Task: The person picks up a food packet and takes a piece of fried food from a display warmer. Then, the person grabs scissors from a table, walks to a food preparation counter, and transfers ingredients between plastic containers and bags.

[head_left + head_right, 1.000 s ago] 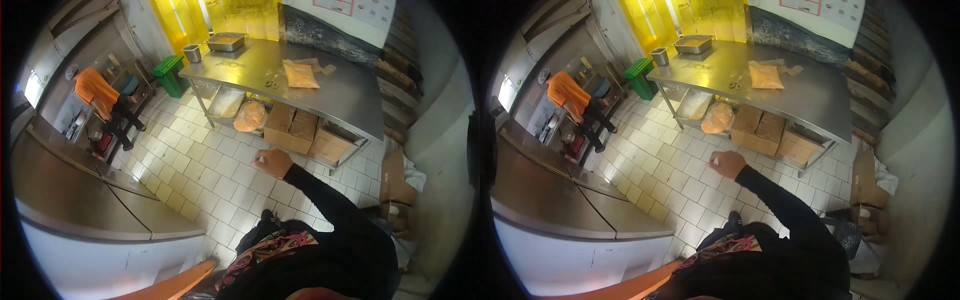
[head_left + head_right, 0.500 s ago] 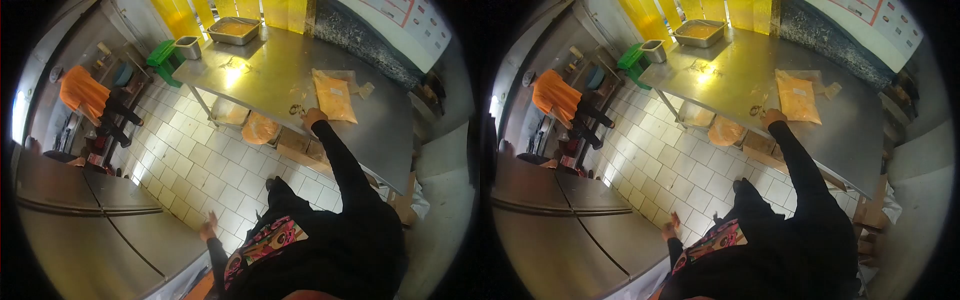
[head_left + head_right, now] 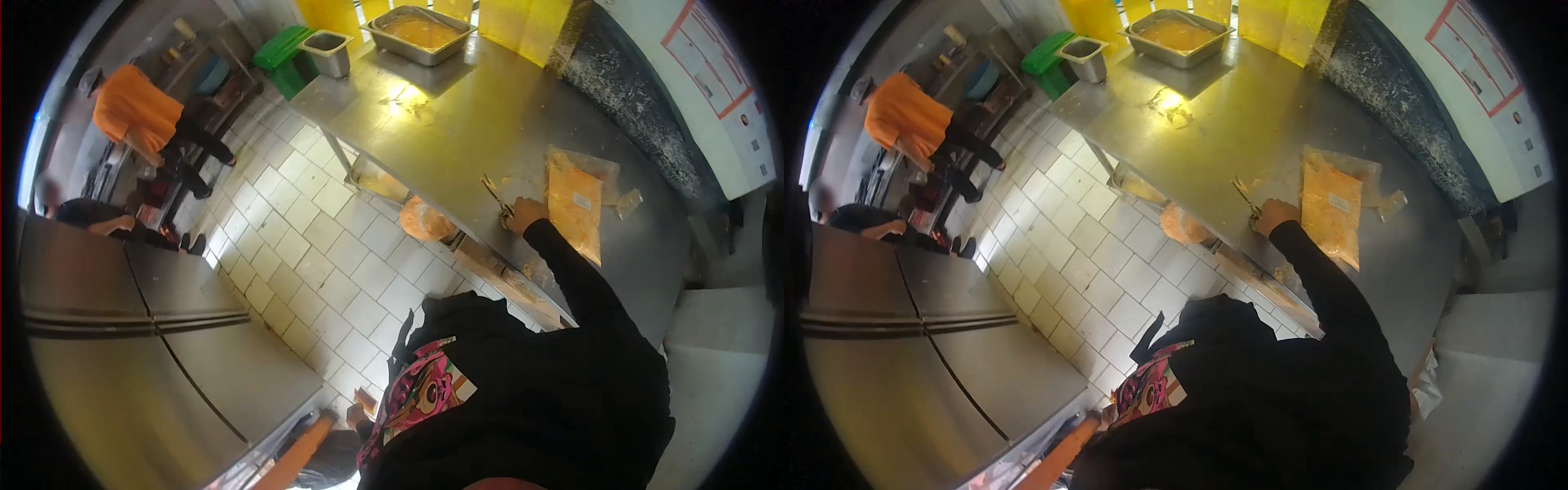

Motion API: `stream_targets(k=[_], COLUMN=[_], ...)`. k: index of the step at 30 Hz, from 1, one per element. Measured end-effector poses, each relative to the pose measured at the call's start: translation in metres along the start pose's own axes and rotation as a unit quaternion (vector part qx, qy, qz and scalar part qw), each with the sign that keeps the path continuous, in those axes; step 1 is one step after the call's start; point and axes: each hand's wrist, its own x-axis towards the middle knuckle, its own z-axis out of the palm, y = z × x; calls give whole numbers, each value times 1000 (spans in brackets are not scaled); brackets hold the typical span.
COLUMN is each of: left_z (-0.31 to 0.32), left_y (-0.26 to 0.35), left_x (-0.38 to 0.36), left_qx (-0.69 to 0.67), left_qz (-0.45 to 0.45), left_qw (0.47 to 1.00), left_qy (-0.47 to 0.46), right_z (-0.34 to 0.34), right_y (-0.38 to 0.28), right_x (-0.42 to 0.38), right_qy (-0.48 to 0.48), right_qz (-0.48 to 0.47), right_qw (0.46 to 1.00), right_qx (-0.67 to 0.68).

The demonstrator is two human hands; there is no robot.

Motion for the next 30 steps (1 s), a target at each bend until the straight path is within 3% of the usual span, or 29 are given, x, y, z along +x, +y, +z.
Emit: stream_targets(k=[4,6,7,9,13,15,18,22,24,26,27,29,30], left_z=[21,32,39,50,66,72,78,78,67,53,45,49,41], left_y=[-17,-23,-27,-36,-43,-48,-52,-60,-57,-40,-30,-43,-31], left_x=[-25,-37,-45,-58,-78,-85,-90,-76,-68,-71,-65,-66,-71], left_qx=[-46,-68,-75,-86,-103,-109,-119,-138,-152,-15,103,-25,-5], left_qz=[-21,-35,-40,-51,-62,-66,-63,-36,-22,3,-35,57,-20], left_qw=[999,997,996,995,993,992,991,989,988,999,994,994,998], left_qy=[5,3,-1,-6,-13,-19,-23,-24,-18,35,-13,87,66], right_z=[-22,-21,-19,-14,-5,6,11,-6,2,3,6,15,19], right_y=[4,13,18,26,41,47,44,38,44,39,33,17,3], right_x=[8,24,32,41,42,43,32,15,20,18,17,23,20], right_qy=[-26,-127,-129,-271,-313,-375,-351,-351,-370,-373,-379,-443,-437], right_qz=[-48,-44,-50,32,96,141,176,154,129,120,112,77,48], right_qw=[998,990,990,927,865,733,693,709,686,678,667,636,682], right_qx=[-11,38,28,259,380,550,604,592,613,622,632,627,585])
